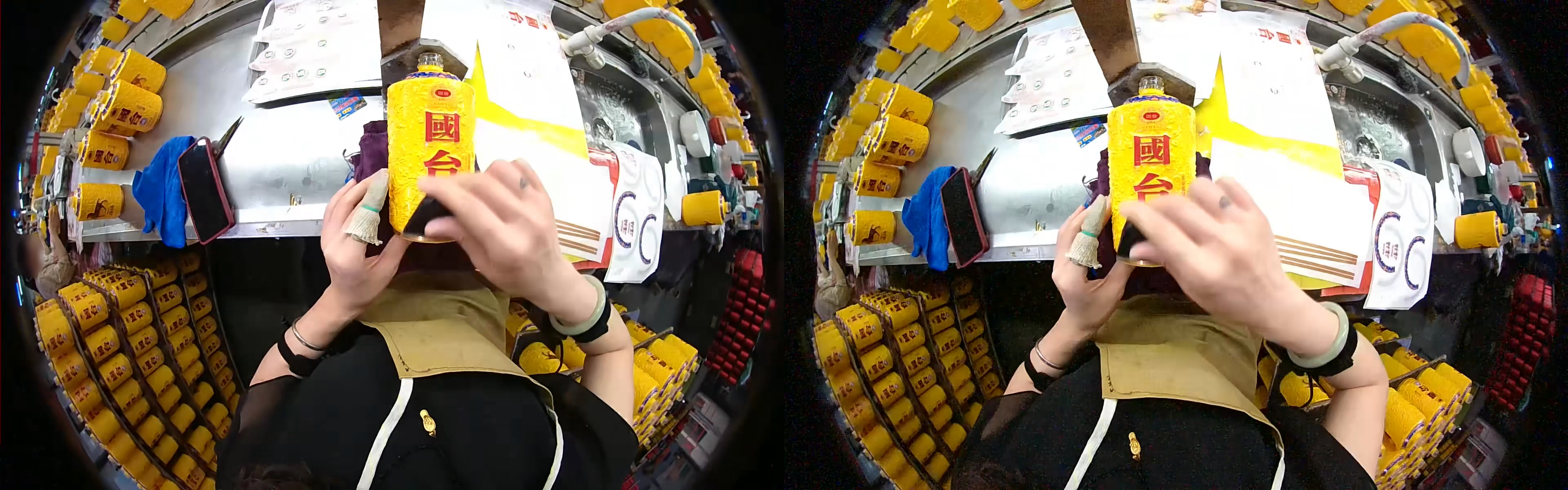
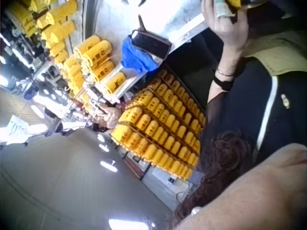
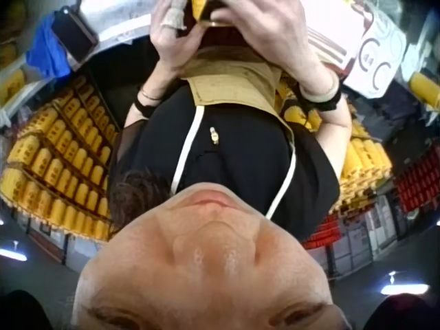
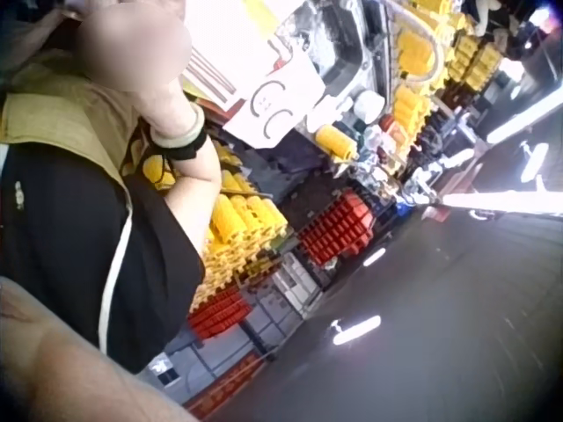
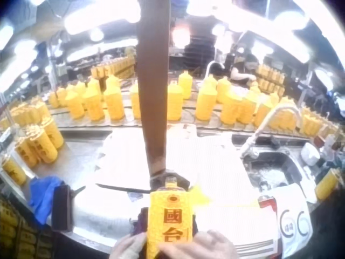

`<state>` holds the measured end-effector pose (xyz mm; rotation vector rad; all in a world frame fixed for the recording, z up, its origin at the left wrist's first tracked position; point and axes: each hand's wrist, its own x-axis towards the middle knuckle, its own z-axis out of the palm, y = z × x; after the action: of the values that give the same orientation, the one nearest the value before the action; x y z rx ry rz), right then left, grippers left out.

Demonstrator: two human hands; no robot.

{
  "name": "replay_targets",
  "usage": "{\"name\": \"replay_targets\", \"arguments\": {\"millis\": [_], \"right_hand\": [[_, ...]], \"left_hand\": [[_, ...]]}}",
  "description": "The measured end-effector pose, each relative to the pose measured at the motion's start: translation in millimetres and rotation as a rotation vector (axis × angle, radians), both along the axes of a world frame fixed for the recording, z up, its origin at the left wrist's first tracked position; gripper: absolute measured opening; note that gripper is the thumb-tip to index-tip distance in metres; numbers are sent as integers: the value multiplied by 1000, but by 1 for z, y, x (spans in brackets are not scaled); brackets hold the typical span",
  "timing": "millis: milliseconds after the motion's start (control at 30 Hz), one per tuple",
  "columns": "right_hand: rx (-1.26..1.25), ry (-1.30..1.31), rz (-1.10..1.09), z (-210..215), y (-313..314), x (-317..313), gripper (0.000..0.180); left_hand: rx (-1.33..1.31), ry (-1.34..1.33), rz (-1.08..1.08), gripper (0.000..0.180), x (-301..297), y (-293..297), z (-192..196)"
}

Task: Applying decorative labels and a horse graphic to yellow textured liquor bottles on a production line.

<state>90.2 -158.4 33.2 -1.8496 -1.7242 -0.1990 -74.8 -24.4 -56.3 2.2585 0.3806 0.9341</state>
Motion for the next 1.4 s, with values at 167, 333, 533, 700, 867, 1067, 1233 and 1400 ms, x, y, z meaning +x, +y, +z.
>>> {"name": "replay_targets", "arguments": {"millis": [167, 333, 533, 700, 867, 1067, 1233, 1400], "right_hand": [[244, -312, -201, -4, 1, 35, 29], [118, 108, 330, -15, -29, -14, 31], [468, 516, -296, -17, -43, 17, 35], [380, 732, -451, -17, -50, 11, 24], [181, 990, -404, -13, -53, 19, 21], [-164, 618, -383, -18, -42, 59, 21], [-332, 158, -487, -42, -36, 138, 20], [-543, -99, -610, -63, -33, 173, 59]], "left_hand": [[-16, -35, -15, 66, 0, -4, 8], [-120, 34, 35, 64, 8, -2, 2], [212, -44, -23, 84, 3, 4, 25], [-210, 17, -84, 117, 18, 2, 17], [-209, -15, -120, 112, 22, -1, 32], [41, 84, -13, 92, 19, -4, 44], [54, 50, -60, 88, 24, -6, 44], [33, 86, -84, 85, 22, -2, 43]]}}
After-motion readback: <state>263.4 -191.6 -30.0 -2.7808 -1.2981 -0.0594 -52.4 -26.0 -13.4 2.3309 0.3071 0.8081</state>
